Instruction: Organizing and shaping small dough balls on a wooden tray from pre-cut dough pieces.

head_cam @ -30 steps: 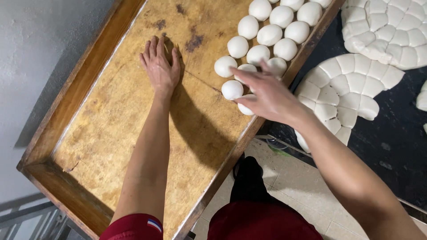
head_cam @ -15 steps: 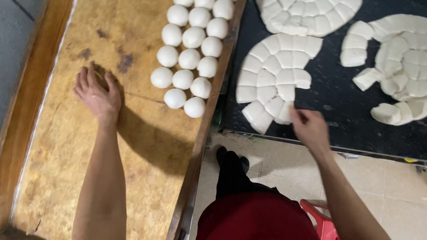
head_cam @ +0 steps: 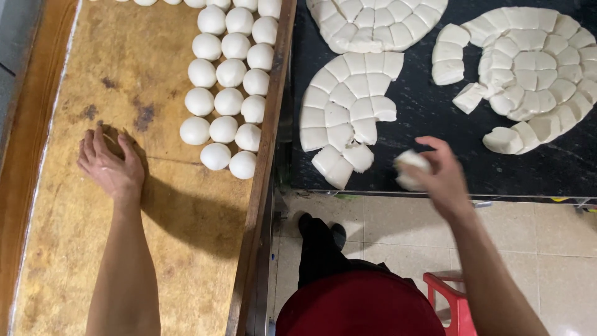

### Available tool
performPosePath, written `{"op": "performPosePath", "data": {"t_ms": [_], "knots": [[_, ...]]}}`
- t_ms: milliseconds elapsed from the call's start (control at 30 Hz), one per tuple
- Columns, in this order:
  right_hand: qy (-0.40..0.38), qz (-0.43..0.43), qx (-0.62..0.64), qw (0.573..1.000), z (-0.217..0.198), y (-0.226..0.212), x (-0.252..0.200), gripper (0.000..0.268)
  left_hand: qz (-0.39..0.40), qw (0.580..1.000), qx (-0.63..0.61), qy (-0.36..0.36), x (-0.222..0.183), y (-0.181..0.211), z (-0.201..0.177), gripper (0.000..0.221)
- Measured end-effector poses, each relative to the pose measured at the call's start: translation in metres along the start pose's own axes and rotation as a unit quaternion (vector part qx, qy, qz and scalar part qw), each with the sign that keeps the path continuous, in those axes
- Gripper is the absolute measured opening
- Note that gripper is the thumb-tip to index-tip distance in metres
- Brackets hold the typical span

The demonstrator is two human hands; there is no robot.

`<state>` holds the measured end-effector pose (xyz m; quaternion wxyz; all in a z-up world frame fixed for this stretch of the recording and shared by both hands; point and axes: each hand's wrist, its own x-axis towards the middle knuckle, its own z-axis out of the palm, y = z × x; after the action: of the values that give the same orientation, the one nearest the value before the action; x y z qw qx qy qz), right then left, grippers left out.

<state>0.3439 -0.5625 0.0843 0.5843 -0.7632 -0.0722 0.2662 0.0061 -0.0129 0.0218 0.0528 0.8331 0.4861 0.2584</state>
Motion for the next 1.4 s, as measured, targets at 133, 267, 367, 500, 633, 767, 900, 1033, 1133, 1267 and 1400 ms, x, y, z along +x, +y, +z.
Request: {"op": "performPosePath", "data": {"t_ms": [133,267,367,500,633,767,900,1033,1133,1267,1400], "knots": [[0.121,-0.178,-0.257,0.942,-0.051,0.040,0.029,0.020,-0.004,0.999,0.037,-0.011,0.004,-0.012,0.010,0.060],[0.164,-0.333,-0.455,0.810,-0.049,0.071,0.083,0.018,-0.004,1.000,0.028,-0.011,0.004,-0.001,0.003,0.059],[0.203,-0.413,-0.463,0.758,-0.033,0.060,0.114,0.027,0.006,1.000,0.013,-0.003,-0.002,0.002,0.000,0.059],[0.219,-0.426,-0.439,0.761,0.001,0.060,0.097,0.027,0.016,1.000,-0.016,0.012,-0.005,0.007,-0.006,0.054],[0.137,-0.427,-0.402,0.798,0.004,0.071,0.032,0.017,0.044,0.999,0.005,0.023,-0.003,-0.003,0.001,0.049],[0.102,-0.409,-0.525,0.739,-0.036,0.070,0.054,0.027,0.019,0.999,-0.023,0.022,-0.002,0.003,-0.001,0.052],[0.223,-0.359,-0.453,0.785,-0.025,0.065,0.112,0.033,0.030,0.999,-0.004,0.018,-0.002,-0.004,0.002,0.052],[0.156,-0.405,-0.418,0.798,0.011,0.075,0.077,0.027,-0.002,1.000,0.017,0.009,0.005,-0.023,0.018,0.057],[0.112,-0.428,-0.459,0.770,-0.007,0.092,0.038,0.021,0.001,1.000,0.015,0.003,0.002,-0.014,0.009,0.058],[0.131,-0.395,-0.506,0.755,-0.047,0.092,0.081,0.025,-0.003,1.000,0.011,0.005,0.002,-0.010,0.008,0.058],[0.222,-0.362,-0.412,0.806,-0.011,0.071,0.114,0.028,-0.007,1.000,0.010,0.003,0.000,-0.009,0.006,0.058]]}}
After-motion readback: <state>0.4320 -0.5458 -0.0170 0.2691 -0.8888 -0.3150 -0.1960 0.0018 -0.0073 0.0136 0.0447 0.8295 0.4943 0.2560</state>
